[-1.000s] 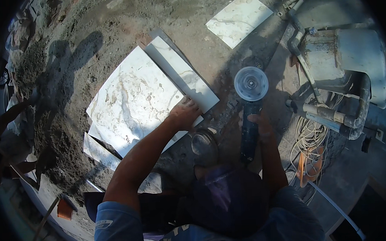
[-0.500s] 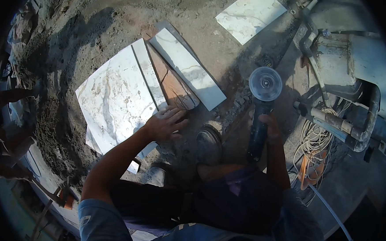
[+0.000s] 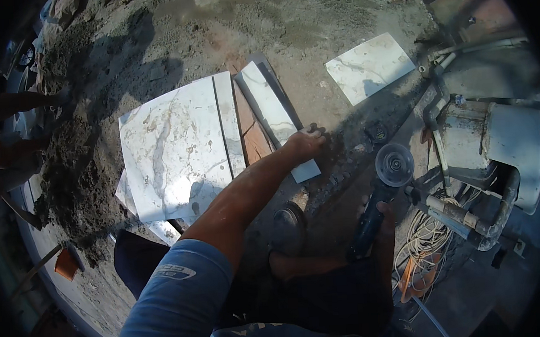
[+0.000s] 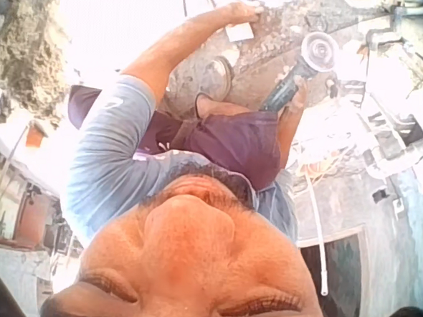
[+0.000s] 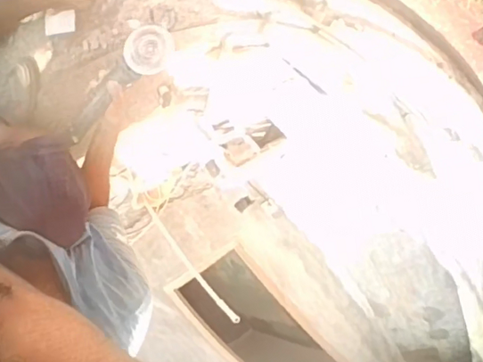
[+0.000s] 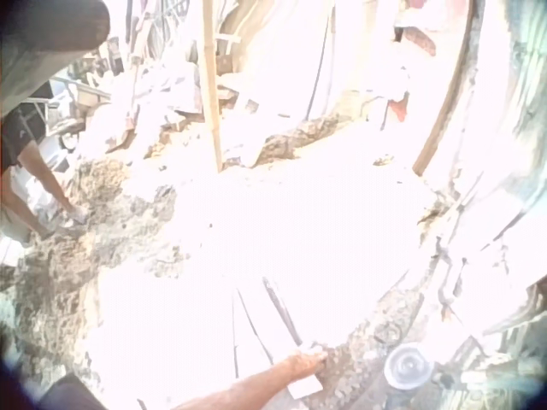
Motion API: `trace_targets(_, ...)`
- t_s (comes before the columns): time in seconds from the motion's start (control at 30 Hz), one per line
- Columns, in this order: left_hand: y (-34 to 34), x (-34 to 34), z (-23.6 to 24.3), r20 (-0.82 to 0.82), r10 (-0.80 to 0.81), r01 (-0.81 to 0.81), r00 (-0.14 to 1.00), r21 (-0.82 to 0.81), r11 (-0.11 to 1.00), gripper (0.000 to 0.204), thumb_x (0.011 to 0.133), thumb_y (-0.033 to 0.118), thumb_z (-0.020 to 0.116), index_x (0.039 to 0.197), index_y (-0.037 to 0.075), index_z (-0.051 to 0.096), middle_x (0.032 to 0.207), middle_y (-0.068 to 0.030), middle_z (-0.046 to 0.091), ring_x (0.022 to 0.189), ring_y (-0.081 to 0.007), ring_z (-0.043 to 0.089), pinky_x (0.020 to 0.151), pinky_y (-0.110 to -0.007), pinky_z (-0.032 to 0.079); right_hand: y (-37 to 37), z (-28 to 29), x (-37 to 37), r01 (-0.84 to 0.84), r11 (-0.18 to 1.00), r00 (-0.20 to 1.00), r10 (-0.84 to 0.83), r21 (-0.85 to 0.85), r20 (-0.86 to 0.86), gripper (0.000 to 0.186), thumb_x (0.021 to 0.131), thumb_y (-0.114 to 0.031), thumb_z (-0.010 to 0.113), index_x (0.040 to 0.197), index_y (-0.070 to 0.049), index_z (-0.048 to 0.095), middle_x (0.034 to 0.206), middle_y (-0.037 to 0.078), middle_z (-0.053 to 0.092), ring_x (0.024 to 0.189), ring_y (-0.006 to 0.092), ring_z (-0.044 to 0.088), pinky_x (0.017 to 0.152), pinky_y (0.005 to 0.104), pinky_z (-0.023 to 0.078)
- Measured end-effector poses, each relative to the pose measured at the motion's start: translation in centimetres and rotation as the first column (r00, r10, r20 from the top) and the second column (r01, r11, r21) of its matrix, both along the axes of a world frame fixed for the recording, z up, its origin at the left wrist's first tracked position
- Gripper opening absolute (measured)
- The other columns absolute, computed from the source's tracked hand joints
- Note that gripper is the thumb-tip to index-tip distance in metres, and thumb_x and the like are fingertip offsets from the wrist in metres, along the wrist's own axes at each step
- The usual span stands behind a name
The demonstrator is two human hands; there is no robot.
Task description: The person uses an angle grinder to cut a white marble-patterned tile into smaller pieces. They hold the tile steady with one hand while guiding the grinder along a straight line, then separate the cut sections.
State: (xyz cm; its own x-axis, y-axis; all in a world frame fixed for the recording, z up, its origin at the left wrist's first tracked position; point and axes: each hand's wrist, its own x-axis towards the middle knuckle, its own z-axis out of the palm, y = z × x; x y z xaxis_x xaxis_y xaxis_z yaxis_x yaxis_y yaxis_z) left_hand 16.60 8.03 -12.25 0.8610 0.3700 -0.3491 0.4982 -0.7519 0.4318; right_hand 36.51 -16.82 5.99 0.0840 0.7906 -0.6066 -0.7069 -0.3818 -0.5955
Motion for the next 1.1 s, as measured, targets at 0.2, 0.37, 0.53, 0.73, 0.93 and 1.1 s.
trace_targets(0.2, 2.1, 1.2, 6.4, -0.085, -0.295, 0.287, 0.952, -0.087, 0.954, 0.026, 0.093, 0.024, 0.060, 0.116, 0.023, 0.071, 0.107, -0.0052, 0.075, 0.106, -0.0293, 0.070, 0.090, -0.039, 0.058, -1.4, 1.8, 1.3, 0.080, 0.994, 0.992, -0.072, 0.078, -0.099, 0.045, 0.090, -0.028, 0.073, 0.123, -0.005, 0.051, 0.114, 0.012, 0.059, 0.095, 0.0265, 0.066, 0.078, 0.0382, 0.060)
trace_targets(0.37, 6.3, 0.4, 13.7, 0.390, -0.076, 0.042, 0.918, 0.097, 0.994, 0.023, 0.093, 0.019, 0.061, 0.115, 0.018, 0.068, 0.104, -0.0077, 0.074, 0.099, -0.0332, 0.071, 0.084, -0.046, 0.057, -0.2, 4.3, 1.0, 0.234, 0.963, 0.967, -0.215, 0.137, -0.137, 0.054, 0.089, -0.024, 0.073, 0.131, -0.002, 0.048, 0.109, 0.014, 0.062, 0.090, 0.0304, 0.068, 0.069, 0.0392, 0.062)
trace_targets(0.53, 13.0, -2.7, 24.5, 0.722, 0.269, -0.260, 0.637, -0.127, 0.957, 0.023, 0.094, 0.017, 0.073, 0.110, 0.009, 0.060, 0.094, -0.0124, 0.069, 0.090, -0.0252, 0.070, 0.078, -0.044, 0.052, -1.6, 4.5, 3.8, 0.141, 0.983, 0.959, -0.106, 0.117, -0.263, 0.055, 0.087, -0.023, 0.075, 0.132, -0.005, 0.049, 0.106, 0.016, 0.062, 0.092, 0.0314, 0.068, 0.069, 0.0388, 0.062)
trace_targets(0.73, 16.9, -10.0, 28.2, 0.665, 0.747, -0.164, 0.001, -0.737, 0.656, 0.042, 0.094, 0.022, 0.078, 0.125, 0.001, 0.059, 0.116, -0.0053, 0.067, 0.107, -0.0150, 0.062, 0.095, -0.031, 0.048, -1.8, 4.1, 3.7, 0.016, 0.964, 0.995, 0.010, 0.265, -0.096, 0.051, 0.092, -0.033, 0.071, 0.127, -0.003, 0.050, 0.107, 0.018, 0.066, 0.099, 0.0306, 0.068, 0.077, 0.0381, 0.063)
trace_targets(0.93, 15.2, -14.6, 19.0, 0.351, 0.903, -0.011, -0.247, -0.933, 0.360, 0.036, 0.097, 0.014, 0.073, 0.128, 0.004, 0.058, 0.121, -0.0077, 0.068, 0.108, -0.0191, 0.064, 0.097, -0.038, 0.051, -0.8, 3.8, 2.3, -0.088, 0.970, 0.984, 0.120, 0.226, -0.134, 0.050, 0.092, -0.033, 0.070, 0.126, -0.003, 0.049, 0.106, 0.017, 0.066, 0.097, 0.0281, 0.068, 0.075, 0.0353, 0.062)
trace_targets(1.1, 11.9, -16.2, 11.3, 0.208, 0.949, -0.072, -0.236, -0.978, 0.196, 0.027, 0.098, 0.012, 0.072, 0.122, 0.006, 0.062, 0.106, -0.0034, 0.069, 0.094, -0.0148, 0.064, 0.083, -0.036, 0.053, -0.5, 2.6, 1.2, -0.149, 0.962, 0.987, 0.158, 0.230, -0.022, 0.046, 0.094, -0.033, 0.068, 0.123, -0.002, 0.051, 0.104, 0.017, 0.065, 0.091, 0.0274, 0.069, 0.071, 0.0341, 0.061)
